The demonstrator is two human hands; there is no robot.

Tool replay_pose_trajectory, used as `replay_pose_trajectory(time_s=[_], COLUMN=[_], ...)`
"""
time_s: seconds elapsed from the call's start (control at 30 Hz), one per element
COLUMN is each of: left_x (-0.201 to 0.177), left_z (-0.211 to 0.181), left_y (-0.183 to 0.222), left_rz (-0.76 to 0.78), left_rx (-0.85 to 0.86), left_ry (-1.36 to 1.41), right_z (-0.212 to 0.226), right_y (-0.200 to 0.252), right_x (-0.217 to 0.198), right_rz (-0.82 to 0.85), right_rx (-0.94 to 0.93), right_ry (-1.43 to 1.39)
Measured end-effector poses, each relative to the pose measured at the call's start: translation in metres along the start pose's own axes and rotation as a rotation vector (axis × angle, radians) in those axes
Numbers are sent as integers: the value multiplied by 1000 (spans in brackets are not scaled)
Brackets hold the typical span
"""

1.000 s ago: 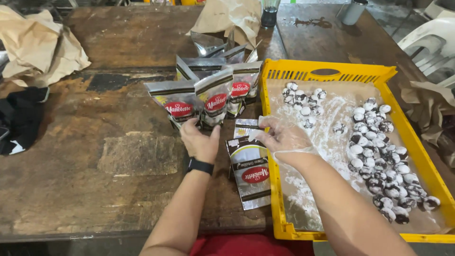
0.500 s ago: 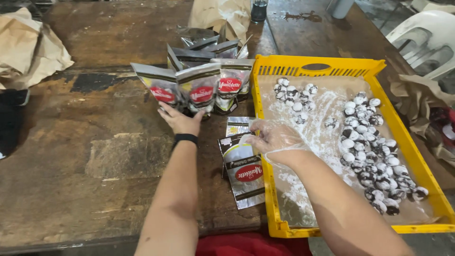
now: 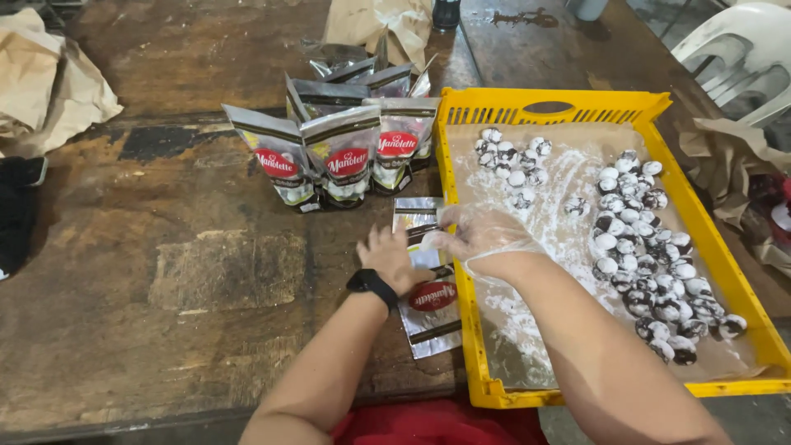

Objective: The person opens plastic pouches and fills them with chocolate crinkles from a yellow tray. They repeat this process, setting each filled bag aside on the wooden table.

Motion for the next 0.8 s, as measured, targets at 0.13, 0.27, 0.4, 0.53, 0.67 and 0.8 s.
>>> replay_pose_trajectory(time_s=[0.13, 0.27, 0.4, 0.53, 0.67, 0.8], left_x=[5, 23, -50, -92, -105, -90], left_z=[24, 51, 23, 20, 9, -8], left_y=[-14, -24, 39, 76, 101, 118], left_rz=[-44, -219, -482, -528, -866, -938], left_rx=[-81, 150, 391, 444, 440, 688], left_ry=[49, 135, 377, 503, 408, 203], right_z=[9, 9, -6, 5, 18, -54], right_y=[4, 7, 1, 1, -1, -46], right_x=[-9, -8, 13, 10, 7, 73], right_rz=[12, 37, -48, 155, 274, 73], right_rx=[-16, -21, -186, -168, 157, 186], right_ry=[6, -63, -288, -362, -318, -338])
Point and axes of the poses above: each hand's wrist, its own y-axis away from the middle knuckle, its own x-axis out of the palm, z = x × y, the point moved 1 cm from there along -y, towards the middle knuckle, and after that the axes turned 6 degrees about y, right-handed, at the moved point
